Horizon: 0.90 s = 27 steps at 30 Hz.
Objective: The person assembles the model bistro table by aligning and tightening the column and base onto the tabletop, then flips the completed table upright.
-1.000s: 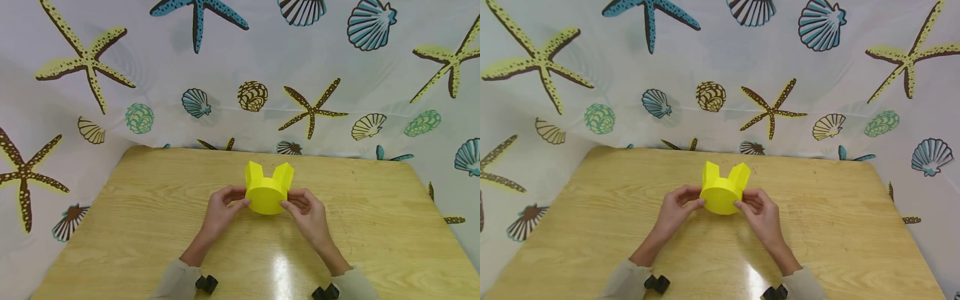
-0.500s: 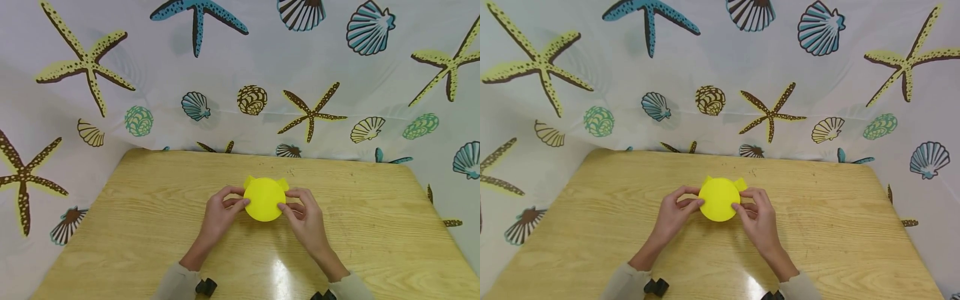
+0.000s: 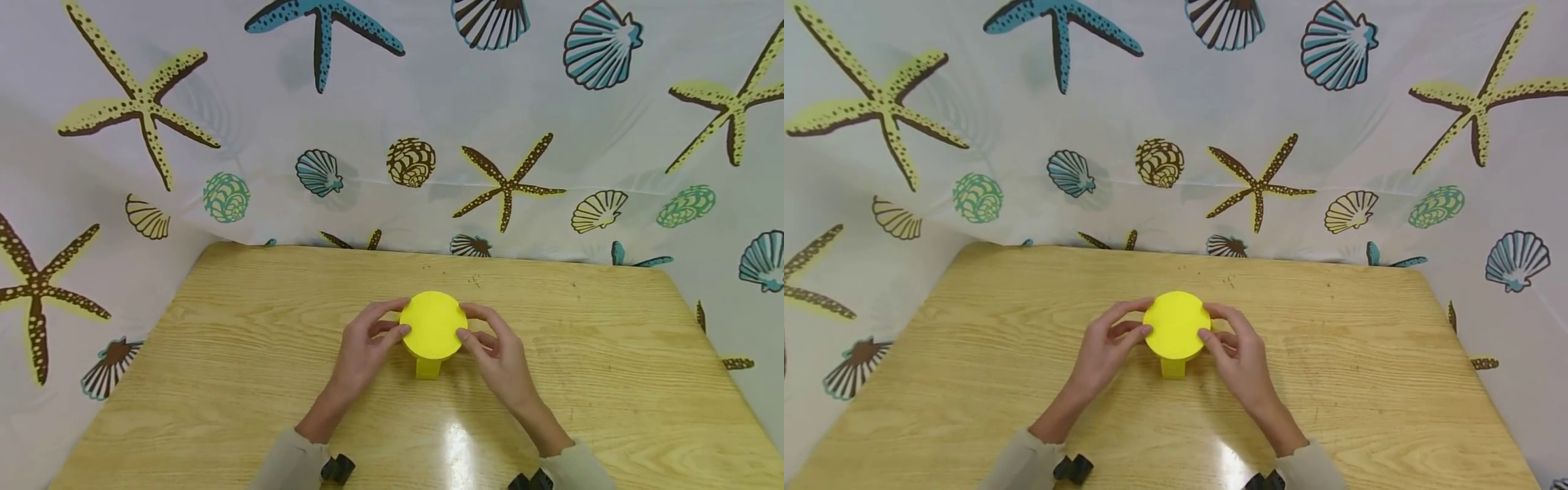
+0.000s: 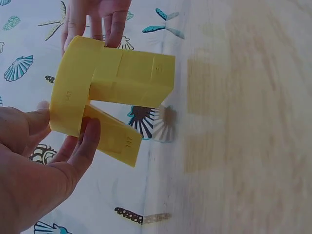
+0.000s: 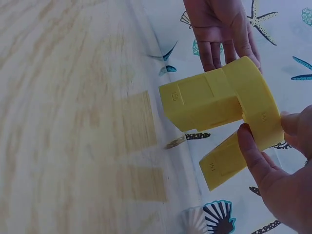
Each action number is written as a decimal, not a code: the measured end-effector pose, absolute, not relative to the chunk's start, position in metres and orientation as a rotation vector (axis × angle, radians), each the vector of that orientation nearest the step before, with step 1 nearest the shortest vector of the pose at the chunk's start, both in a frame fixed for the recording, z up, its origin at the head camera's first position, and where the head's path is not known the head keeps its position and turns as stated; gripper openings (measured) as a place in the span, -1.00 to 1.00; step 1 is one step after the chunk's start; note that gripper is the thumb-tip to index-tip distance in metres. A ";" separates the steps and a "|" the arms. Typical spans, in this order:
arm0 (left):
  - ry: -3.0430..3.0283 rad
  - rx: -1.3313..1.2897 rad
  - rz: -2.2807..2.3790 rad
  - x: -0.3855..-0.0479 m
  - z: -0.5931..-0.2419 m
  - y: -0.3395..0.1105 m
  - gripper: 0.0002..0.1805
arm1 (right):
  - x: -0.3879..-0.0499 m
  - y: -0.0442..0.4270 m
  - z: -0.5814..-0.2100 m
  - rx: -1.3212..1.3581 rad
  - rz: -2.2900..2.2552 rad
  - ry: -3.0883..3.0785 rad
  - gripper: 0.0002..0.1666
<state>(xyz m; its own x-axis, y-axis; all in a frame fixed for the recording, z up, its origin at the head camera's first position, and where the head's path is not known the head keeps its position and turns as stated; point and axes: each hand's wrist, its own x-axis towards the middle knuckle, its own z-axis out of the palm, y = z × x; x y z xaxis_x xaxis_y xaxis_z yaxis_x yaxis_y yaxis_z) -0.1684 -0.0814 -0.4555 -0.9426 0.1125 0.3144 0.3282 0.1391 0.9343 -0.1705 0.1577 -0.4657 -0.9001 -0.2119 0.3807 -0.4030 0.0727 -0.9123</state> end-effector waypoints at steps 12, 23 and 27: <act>-2.311 -0.394 -1.941 -0.169 -0.461 -0.084 -0.61 | -0.173 0.158 -0.474 0.611 1.972 -2.262 -0.57; -2.320 -0.321 -2.000 -0.169 -0.464 -0.086 -0.62 | -0.172 0.156 -0.474 0.578 1.945 -2.306 -0.58; -2.321 -0.325 -2.014 -0.170 -0.464 -0.087 -0.61 | -0.174 0.156 -0.475 0.589 1.963 -2.300 -0.58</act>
<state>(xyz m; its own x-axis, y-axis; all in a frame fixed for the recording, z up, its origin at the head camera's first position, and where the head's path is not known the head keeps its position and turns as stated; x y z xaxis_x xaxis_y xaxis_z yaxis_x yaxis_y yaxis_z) -0.1701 -0.0869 -0.4642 -0.9766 0.1244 0.1757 0.1914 0.1286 0.9730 -0.1736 0.1562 -0.4752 -0.9250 -0.2465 0.2892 -0.3243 0.1152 -0.9389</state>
